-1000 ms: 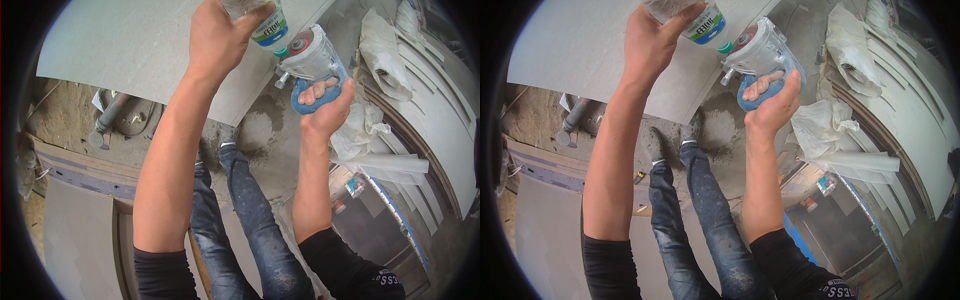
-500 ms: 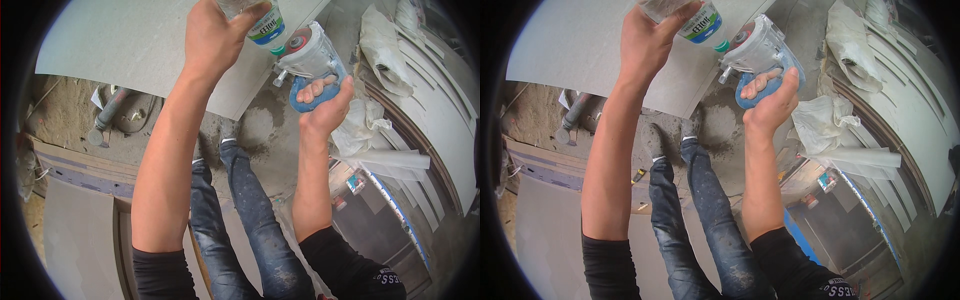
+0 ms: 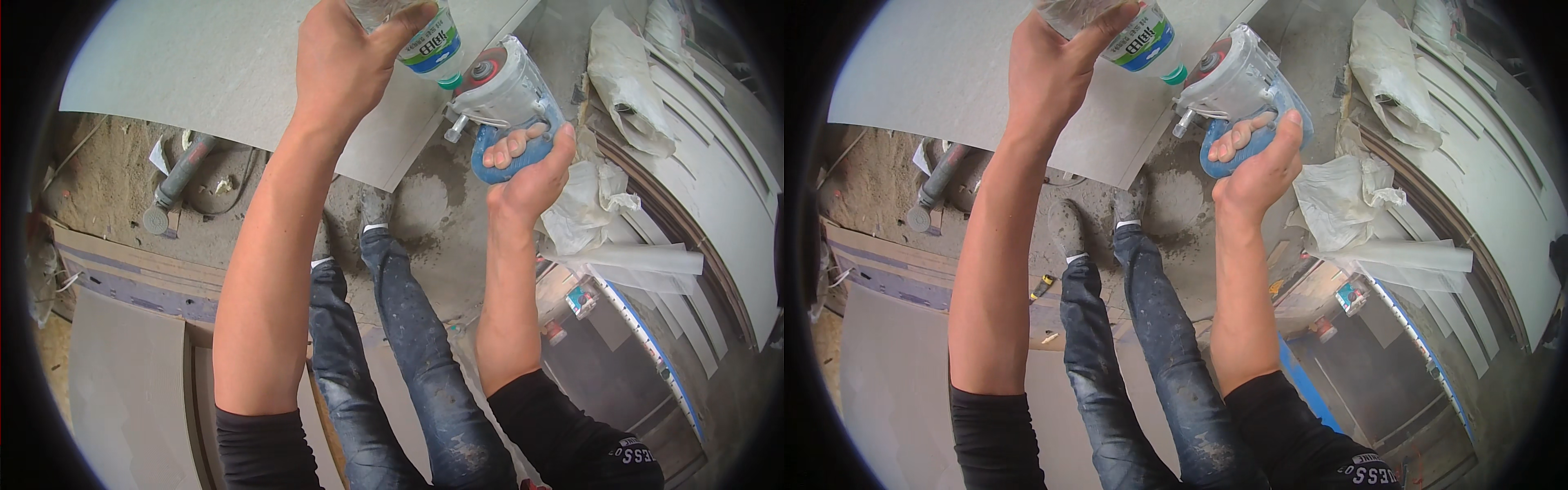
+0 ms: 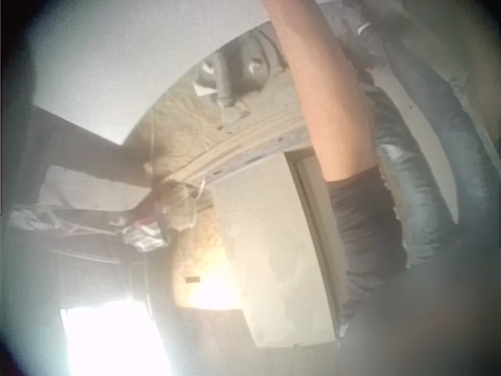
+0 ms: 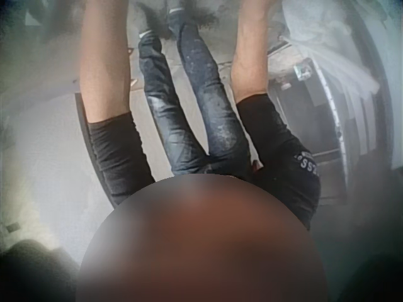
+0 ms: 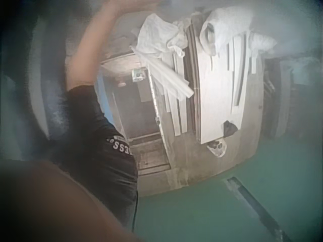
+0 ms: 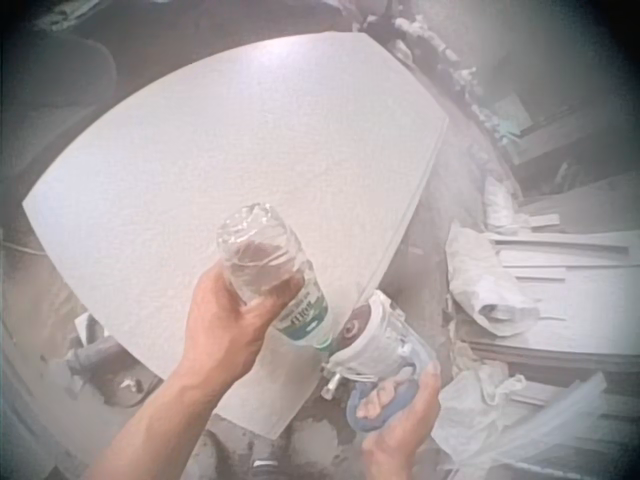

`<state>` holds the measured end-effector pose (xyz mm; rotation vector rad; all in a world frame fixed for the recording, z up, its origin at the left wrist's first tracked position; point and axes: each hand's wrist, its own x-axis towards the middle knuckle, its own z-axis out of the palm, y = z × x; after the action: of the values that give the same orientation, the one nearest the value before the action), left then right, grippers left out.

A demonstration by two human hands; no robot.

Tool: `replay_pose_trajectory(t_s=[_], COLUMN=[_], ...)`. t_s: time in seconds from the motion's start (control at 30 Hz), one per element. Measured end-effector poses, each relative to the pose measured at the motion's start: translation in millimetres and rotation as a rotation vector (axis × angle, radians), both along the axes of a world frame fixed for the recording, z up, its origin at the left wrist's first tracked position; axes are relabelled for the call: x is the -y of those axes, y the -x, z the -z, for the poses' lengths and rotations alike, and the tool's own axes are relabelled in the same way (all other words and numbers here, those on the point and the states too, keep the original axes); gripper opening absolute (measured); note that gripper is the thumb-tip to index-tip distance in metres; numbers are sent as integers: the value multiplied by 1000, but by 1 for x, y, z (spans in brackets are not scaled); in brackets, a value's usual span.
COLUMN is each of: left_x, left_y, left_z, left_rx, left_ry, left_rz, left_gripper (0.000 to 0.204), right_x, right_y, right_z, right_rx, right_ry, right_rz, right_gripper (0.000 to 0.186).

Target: Cutting a material board using a handheld angle grinder while pouring water on the blade to cool it and control dust.

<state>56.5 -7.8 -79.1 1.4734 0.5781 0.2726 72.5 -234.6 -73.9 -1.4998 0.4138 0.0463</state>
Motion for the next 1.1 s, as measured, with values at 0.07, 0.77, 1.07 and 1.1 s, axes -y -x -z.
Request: replay_pose_trajectory(t_s=[0.07, 0.77, 1.07, 1.1], left_x=[-3, -10, -17, -17], left_y=[-4, -22, -31, -32], left_z=[0, 5, 1, -1], left_rx=[-11, -2, -17, -50], left_ry=[-18, -8, -1, 9], left_rz=[-4, -44, -31, -43], left_gripper=[44, 46, 46, 45], right_x=[-3, -16, -22, -21], right_y=[-5, -24, -30, -31], right_z=[1, 3, 1, 2], right_rx=[-5, 3, -15, -28], right_ry=[0, 8, -13, 1], right_rz=[3, -14, -7, -17], right_gripper=[48, 47, 48, 46])
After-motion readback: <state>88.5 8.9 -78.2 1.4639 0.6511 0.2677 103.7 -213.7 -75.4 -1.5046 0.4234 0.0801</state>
